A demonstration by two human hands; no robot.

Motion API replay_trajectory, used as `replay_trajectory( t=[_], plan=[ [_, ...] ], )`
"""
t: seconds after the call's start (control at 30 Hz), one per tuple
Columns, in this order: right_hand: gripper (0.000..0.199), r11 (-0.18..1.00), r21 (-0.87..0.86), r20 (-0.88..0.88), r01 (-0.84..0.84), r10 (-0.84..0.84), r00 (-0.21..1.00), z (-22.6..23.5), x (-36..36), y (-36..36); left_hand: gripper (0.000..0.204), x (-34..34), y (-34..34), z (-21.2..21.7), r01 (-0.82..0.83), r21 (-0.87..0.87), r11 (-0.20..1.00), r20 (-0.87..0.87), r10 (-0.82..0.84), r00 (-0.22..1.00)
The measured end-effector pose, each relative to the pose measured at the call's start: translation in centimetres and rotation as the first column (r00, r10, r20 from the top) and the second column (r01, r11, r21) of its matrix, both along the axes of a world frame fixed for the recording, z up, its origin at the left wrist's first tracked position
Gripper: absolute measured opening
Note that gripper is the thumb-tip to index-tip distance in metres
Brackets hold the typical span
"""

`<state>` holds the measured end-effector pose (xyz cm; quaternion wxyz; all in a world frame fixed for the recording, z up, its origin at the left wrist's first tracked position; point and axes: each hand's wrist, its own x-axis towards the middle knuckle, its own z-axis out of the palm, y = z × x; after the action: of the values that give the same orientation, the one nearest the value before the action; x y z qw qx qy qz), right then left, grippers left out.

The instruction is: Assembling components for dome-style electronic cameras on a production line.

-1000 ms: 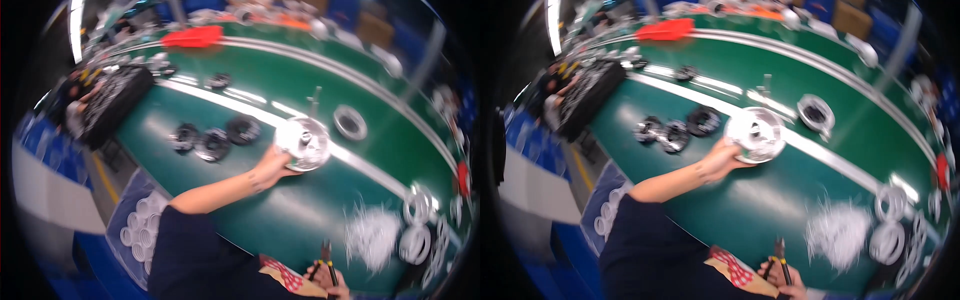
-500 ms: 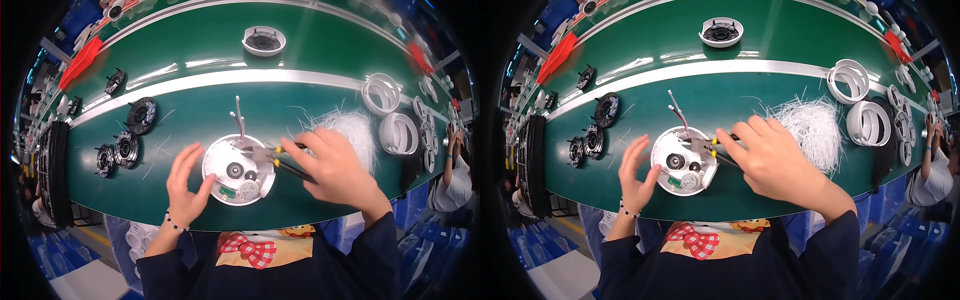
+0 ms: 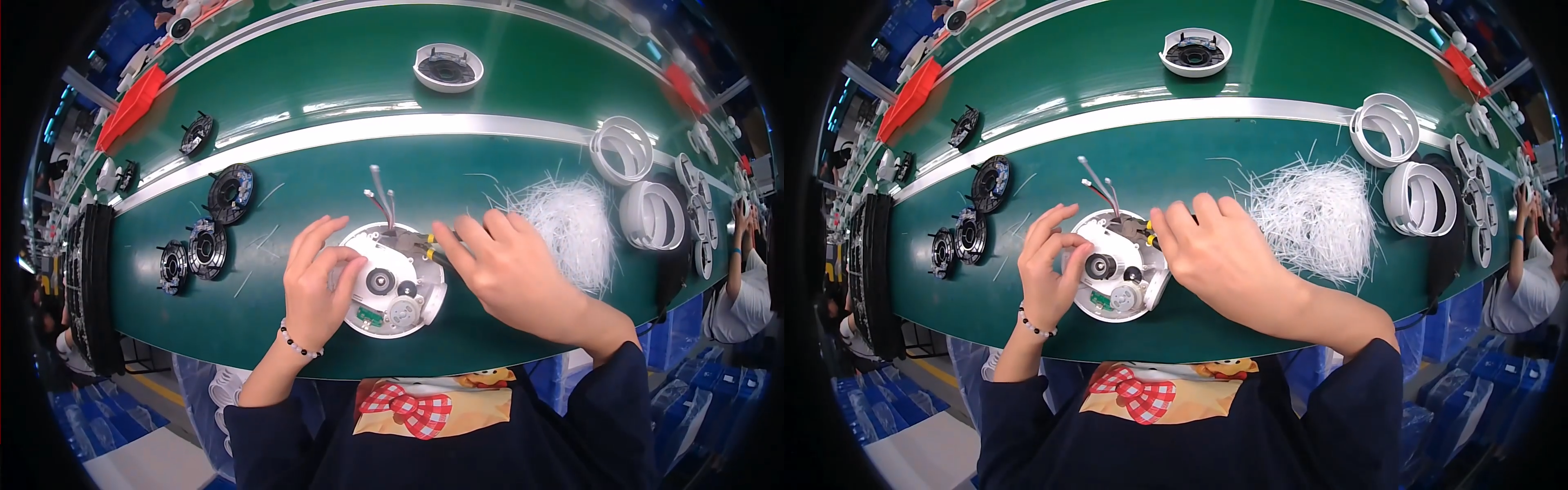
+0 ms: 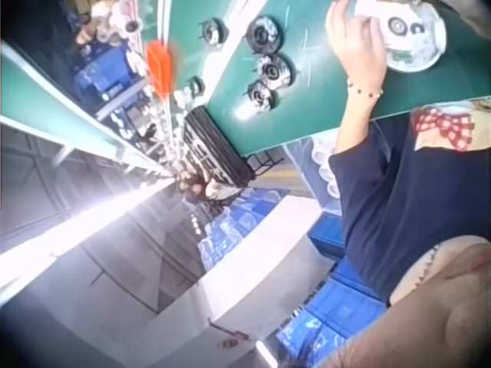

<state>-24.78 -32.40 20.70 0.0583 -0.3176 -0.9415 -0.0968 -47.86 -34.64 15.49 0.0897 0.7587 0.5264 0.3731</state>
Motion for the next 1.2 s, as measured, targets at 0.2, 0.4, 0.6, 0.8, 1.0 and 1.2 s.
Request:
replay_trajectory(
  t=[0.2,0.4,0.6,0.8,1.0,1.2],
  plan=[
    [0.043,0.995,-0.096,-0.086,0.017,-0.026,0.996,-0.1,2.0,0.0,0.008,-0.5,0.7,0.1,-0.003,0.011,1.000,0.036,0.003,0.999],
    [0.058,0.894,-0.436,-0.541,-0.099,-0.173,0.823,-0.4,6.9,-2.6,0.007,-0.4,1.4,1.8,0.030,0.295,0.955,0.318,-0.127,0.939],
    [0.060,0.652,-0.501,-0.758,-0.569,-0.012,0.653,-0.7,3.7,-4.6,0.031,8.0,5.9,7.1,0.438,0.203,0.876,0.009,-0.449,0.893],
    [0.058,0.603,-0.598,-0.781,-0.528,-0.292,0.551,-4.6,6.0,-7.1,0.053,1.5,5.6,3.7,-0.030,-0.010,1.000,0.144,0.031,0.989],
    [0.063,0.549,-0.697,-0.715,-0.462,-0.475,0.513,-7.1,5.7,-8.1,0.040,-2.8,0.5,-3.2,0.544,-0.771,0.330,0.619,0.193,0.761],
    [0.067,0.834,-0.548,-0.511,-0.064,-0.273,0.815,-8.5,4.2,-7.7,0.046,-1.3,9.7,-1.2,0.700,-0.583,0.411,0.812,0.325,0.485]
  ],
)
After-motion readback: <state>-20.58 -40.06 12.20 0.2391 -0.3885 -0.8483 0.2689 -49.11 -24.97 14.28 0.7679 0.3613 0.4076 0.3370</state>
